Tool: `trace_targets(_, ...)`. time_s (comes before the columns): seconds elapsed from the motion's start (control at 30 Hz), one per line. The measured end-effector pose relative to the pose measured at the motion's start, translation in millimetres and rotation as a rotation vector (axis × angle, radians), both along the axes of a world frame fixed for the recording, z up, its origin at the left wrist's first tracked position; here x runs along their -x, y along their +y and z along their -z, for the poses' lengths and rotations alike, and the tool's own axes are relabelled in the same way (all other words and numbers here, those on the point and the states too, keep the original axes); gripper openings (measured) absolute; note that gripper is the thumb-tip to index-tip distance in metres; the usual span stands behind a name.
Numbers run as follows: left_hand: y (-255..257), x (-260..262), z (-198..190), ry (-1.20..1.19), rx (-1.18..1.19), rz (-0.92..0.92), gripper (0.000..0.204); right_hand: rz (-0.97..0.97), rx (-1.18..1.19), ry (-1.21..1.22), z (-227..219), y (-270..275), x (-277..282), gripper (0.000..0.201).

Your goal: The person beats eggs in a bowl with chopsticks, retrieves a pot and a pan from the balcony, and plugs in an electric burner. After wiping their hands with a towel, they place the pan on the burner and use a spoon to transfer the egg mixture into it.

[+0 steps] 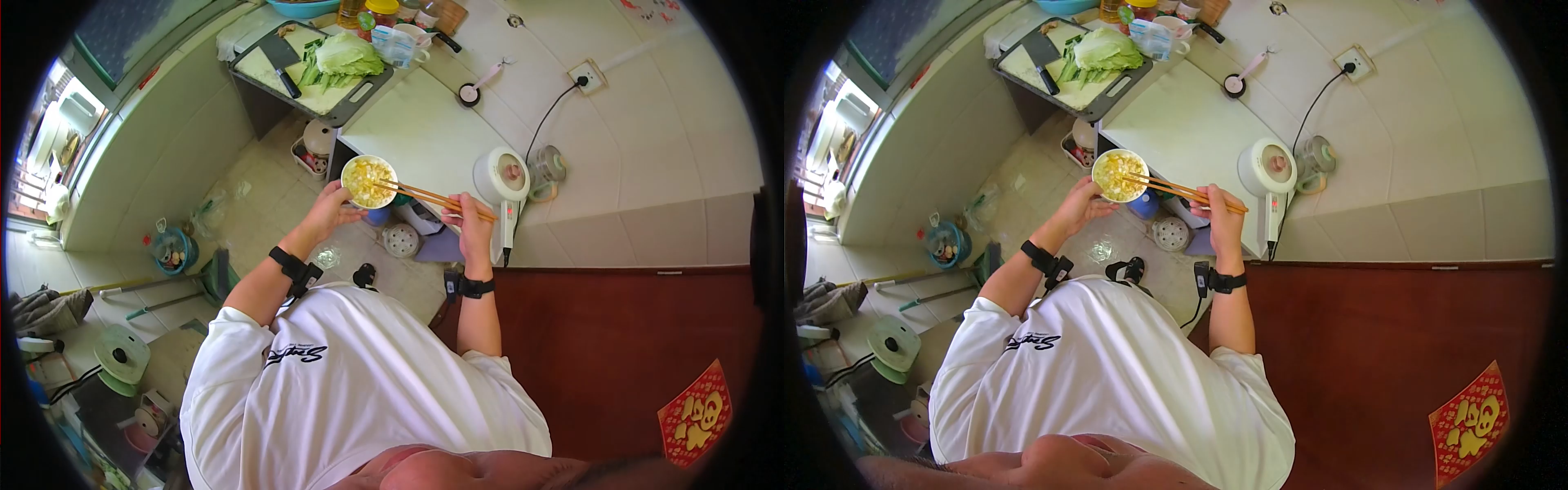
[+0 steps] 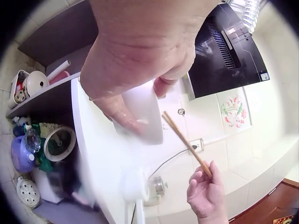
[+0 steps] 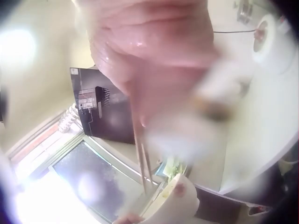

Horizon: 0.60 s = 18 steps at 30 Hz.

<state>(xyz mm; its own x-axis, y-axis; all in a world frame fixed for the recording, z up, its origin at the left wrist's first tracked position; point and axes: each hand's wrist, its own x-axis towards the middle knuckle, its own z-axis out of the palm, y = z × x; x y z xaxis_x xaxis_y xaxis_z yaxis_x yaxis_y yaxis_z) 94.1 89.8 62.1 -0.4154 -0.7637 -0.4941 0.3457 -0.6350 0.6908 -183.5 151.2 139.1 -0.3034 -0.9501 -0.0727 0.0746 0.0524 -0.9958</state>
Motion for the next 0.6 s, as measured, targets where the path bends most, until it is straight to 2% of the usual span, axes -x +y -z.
trace_targets(0.17,2.4,3.1,-6.2,0.044,0.023,0.031,0.041,-0.016,-0.017,-0.166,38.4,1.3,23.5,0.03)
trace_targets(0.33,1.4,3.3,-3.2,0.077,0.024,0.046,0.04,0.011,0.008,-0.304,44.4,15.6,32.7,0.029)
trace_targets(0.4,-0.5,4.3,-3.9,0.076,0.029,0.05,0.04,-0.082,0.054,-0.349,43.9,23.0,37.0,0.028)
trace_targets(0.5,-1.4,5.3,-8.7,0.062,0.028,0.041,0.041,-0.171,-0.034,-0.25,49.3,32.9,31.1,0.028)
trace_targets(0.6,-0.7,7.9,-16.5,0.024,0.045,0.033,0.041,-0.148,-0.085,-0.214,59.5,34.0,17.1,0.028)
